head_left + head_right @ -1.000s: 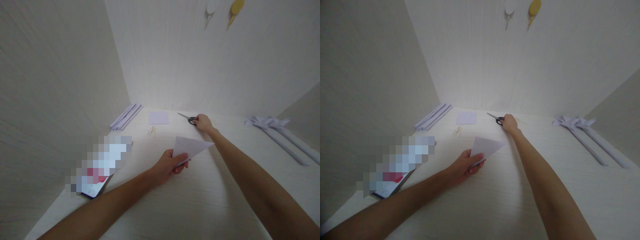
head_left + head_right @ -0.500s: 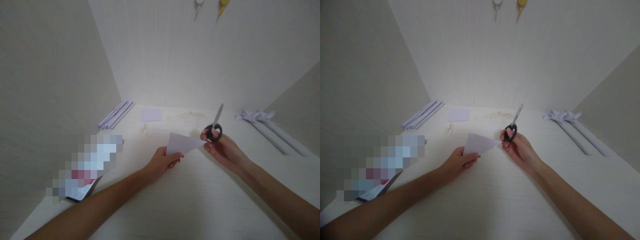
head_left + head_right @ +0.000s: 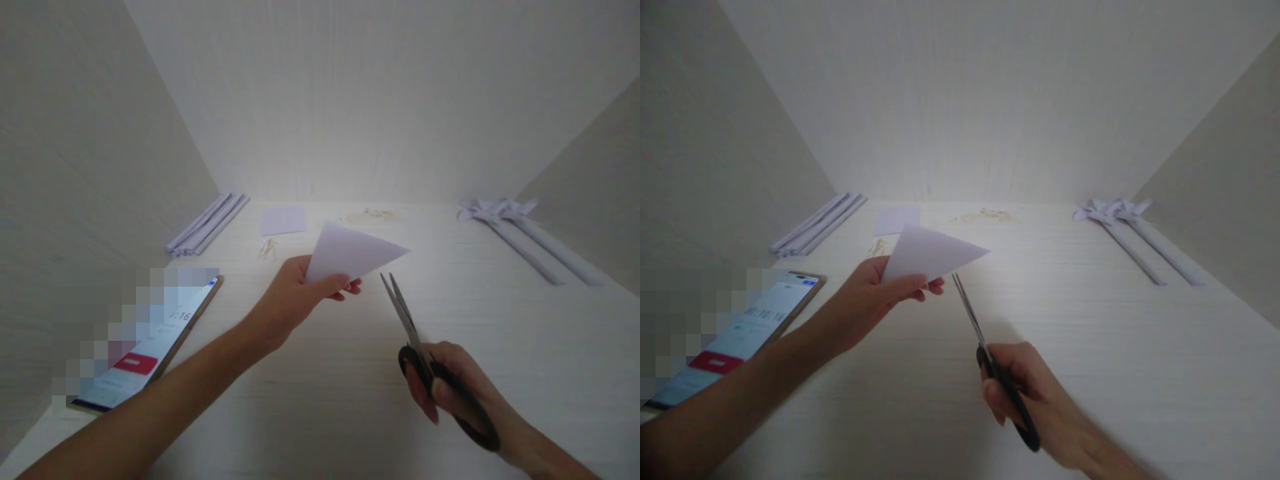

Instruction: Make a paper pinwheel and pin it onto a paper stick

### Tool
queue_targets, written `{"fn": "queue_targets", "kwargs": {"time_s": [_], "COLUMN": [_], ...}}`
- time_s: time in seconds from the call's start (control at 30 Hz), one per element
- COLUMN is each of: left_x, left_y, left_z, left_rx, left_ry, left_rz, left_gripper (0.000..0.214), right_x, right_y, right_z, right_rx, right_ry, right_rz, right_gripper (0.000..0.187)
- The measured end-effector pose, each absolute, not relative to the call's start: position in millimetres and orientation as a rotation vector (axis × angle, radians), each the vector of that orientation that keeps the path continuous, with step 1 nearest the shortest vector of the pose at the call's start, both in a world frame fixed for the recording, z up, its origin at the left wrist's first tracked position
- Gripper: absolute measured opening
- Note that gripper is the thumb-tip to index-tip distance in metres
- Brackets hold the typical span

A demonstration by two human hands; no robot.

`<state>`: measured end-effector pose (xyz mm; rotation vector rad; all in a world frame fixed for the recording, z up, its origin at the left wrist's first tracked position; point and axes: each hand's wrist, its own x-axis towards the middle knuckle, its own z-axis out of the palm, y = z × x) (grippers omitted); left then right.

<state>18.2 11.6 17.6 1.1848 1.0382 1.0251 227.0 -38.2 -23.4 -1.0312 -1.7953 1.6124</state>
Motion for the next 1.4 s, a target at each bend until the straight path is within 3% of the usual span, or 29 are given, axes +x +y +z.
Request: {"fn": "queue_targets", "kwargs": {"time_s": [0.4,1.4], "left_x": [16.5,15.1], "left_y": [4.0,2.9], "left_z": [27.2,31.5], "left_rx": [1.139,1.201], "left_ry": [1.029,1.088], "left_rz": [0.916,0.837], "left_gripper": [0.009,0.005], "right_x": [219.1,227.2], "right_y": [-47.7,-48.1], "right_z": [-13.6,-24.1], "right_rx": [-1.289,-1.217], "right_ry": [-1.844,-1.910], "right_rz": [1.734,1.826], "right_gripper": [0.060,0.051]}}
